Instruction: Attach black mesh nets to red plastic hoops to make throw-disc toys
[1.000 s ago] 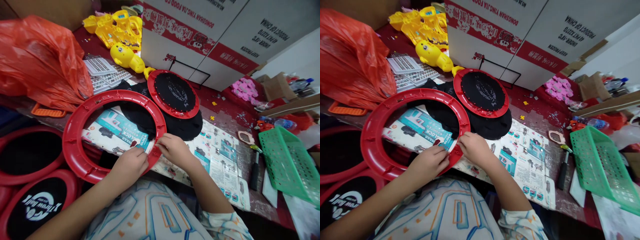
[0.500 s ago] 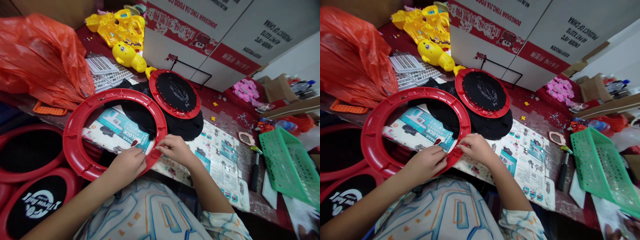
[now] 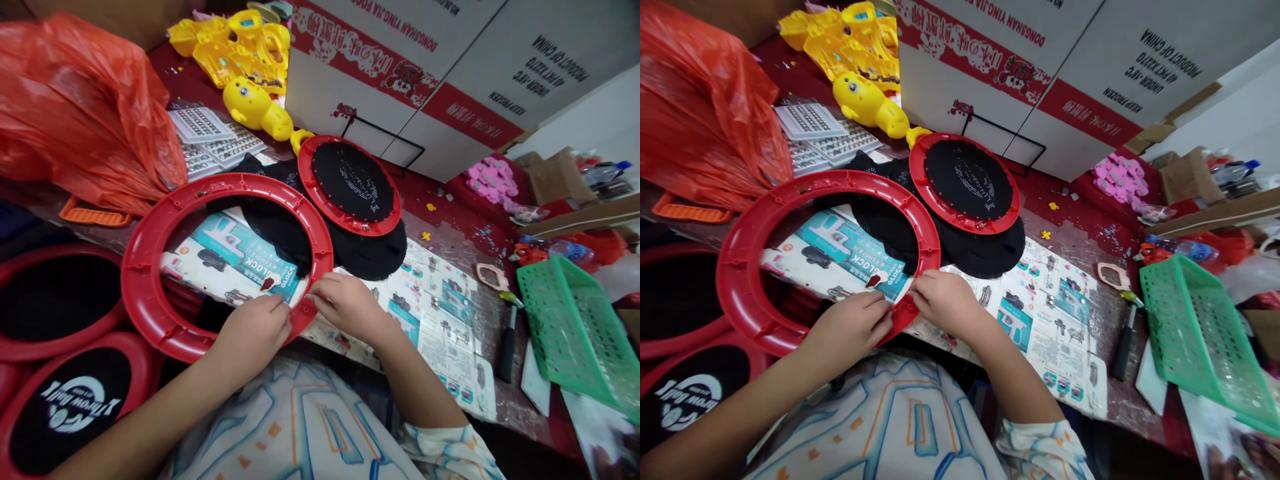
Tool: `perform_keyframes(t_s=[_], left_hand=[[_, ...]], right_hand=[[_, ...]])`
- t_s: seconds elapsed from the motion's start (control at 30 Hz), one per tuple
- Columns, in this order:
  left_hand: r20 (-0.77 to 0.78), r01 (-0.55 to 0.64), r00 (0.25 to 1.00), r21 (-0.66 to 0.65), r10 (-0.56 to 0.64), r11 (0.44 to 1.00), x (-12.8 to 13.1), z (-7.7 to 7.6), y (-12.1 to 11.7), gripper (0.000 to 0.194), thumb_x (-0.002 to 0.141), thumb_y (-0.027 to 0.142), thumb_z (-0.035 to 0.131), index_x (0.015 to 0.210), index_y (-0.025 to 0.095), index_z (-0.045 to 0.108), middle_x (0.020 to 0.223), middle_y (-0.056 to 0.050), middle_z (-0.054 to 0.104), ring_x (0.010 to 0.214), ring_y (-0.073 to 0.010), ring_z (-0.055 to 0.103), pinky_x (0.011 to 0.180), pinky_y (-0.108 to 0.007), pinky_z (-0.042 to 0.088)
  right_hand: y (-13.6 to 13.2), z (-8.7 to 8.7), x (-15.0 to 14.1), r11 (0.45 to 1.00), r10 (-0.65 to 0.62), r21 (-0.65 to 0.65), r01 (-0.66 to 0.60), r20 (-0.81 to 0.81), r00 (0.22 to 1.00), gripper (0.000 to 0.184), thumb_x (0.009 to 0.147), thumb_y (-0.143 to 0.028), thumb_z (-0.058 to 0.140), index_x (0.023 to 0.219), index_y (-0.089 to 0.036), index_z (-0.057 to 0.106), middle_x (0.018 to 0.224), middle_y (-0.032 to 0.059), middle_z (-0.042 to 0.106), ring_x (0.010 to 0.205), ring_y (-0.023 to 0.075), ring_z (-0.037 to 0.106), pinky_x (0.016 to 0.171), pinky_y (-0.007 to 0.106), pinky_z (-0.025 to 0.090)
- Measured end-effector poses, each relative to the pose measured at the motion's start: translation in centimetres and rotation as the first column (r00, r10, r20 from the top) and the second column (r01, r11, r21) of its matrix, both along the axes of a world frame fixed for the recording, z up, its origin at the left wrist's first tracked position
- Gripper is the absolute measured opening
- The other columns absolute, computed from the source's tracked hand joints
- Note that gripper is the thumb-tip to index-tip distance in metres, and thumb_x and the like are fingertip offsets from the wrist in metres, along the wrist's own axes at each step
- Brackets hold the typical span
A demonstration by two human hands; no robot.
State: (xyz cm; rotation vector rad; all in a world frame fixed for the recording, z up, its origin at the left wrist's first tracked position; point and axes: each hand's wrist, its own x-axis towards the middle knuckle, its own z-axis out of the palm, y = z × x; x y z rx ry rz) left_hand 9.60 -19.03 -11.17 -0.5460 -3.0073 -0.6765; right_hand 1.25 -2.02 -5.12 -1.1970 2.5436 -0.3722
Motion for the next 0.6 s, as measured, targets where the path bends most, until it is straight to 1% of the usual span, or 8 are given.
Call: perform_keyframes(t_s=[0.1,0.2,0.27,0.37,0.47,0.6], left_hand=[[0.005,0.007,1.0,0.006,-0.007,1.0,-0.1,-0.1,0.0,0.026,0.087,0.013,0.043,0.067,0.016,0.06,0.071,-0.006,0.059,0.069,-0.0215,0.056,0.064,-0.033,0.044],[0.006,0.009,1.0,0.012,-0.009,1.0,-0.1,-0.2,0.0,0.026,0.086,0.012,0.043,0.067,0.016,0.06,0.072,-0.007,0.059,0.069,-0.0216,0.056,0.064,-0.033,0.045],[0.008,0.01,1.0,0.016,-0.01,1.0,-0.1,-0.2,0.0,0.025,0.086,0.012,0.043,0.067,0.016,0.059,0.072,-0.007,0.059,0.07,-0.0221,0.056,0.064,-0.033,0.045],[0.013,0.017,1.0,0.024,-0.018,1.0,-0.1,-0.1,0.0,0.024,0.086,0.011,0.044,0.068,0.016,0.059,0.072,-0.007,0.059,0.07,-0.0225,0.056,0.064,-0.034,0.045],[0.017,0.028,0.999,0.031,-0.028,0.999,-0.1,-0.1,-0.1,0.023,0.086,0.012,0.044,0.068,0.015,0.058,0.071,-0.006,0.058,0.07,-0.0224,0.056,0.064,-0.034,0.045],[0.02,0.042,0.999,0.033,-0.043,0.999,-0.1,-0.1,-0.2,0.023,0.086,0.012,0.044,0.067,0.015,0.057,0.069,-0.005,0.056,0.068,-0.0222,0.055,0.064,-0.035,0.045]], right_hand=[[-0.4,0.2,0.2,0.998,0.01,0.066,-0.008,-0.017,1.0,0.014,0.088,-0.016,0.05,0.087,-0.015,0.063,0.082,0.0054,0.063,0.077,0.0148,0.057,0.067,0.024,0.037],[-0.6,0.1,0.2,0.996,0.016,0.082,-0.016,0.008,1.0,0.014,0.088,-0.015,0.049,0.089,-0.015,0.063,0.084,0.0061,0.064,0.077,0.0152,0.057,0.066,0.024,0.037],[-0.6,0.0,0.1,0.998,-0.01,0.056,0.008,0.035,0.999,0.014,0.088,-0.015,0.049,0.088,-0.014,0.063,0.084,0.0064,0.064,0.077,0.0153,0.057,0.066,0.024,0.037],[-0.5,-0.1,-0.1,0.998,-0.055,0.006,0.054,0.062,0.997,0.014,0.087,-0.015,0.051,0.08,-0.014,0.063,0.078,0.0052,0.063,0.073,0.0144,0.055,0.065,0.024,0.037],[-0.4,-0.1,-0.5,0.999,-0.047,-0.015,0.048,0.082,0.996,0.012,0.083,-0.012,0.055,0.075,-0.014,0.062,0.074,0.0033,0.062,0.069,0.0124,0.054,0.065,0.022,0.037],[-0.2,-0.2,-1.0,0.998,-0.002,-0.056,0.009,0.111,0.994,0.01,0.081,-0.009,0.055,0.078,-0.013,0.064,0.076,0.0033,0.063,0.072,0.0124,0.056,0.071,0.023,0.04]])
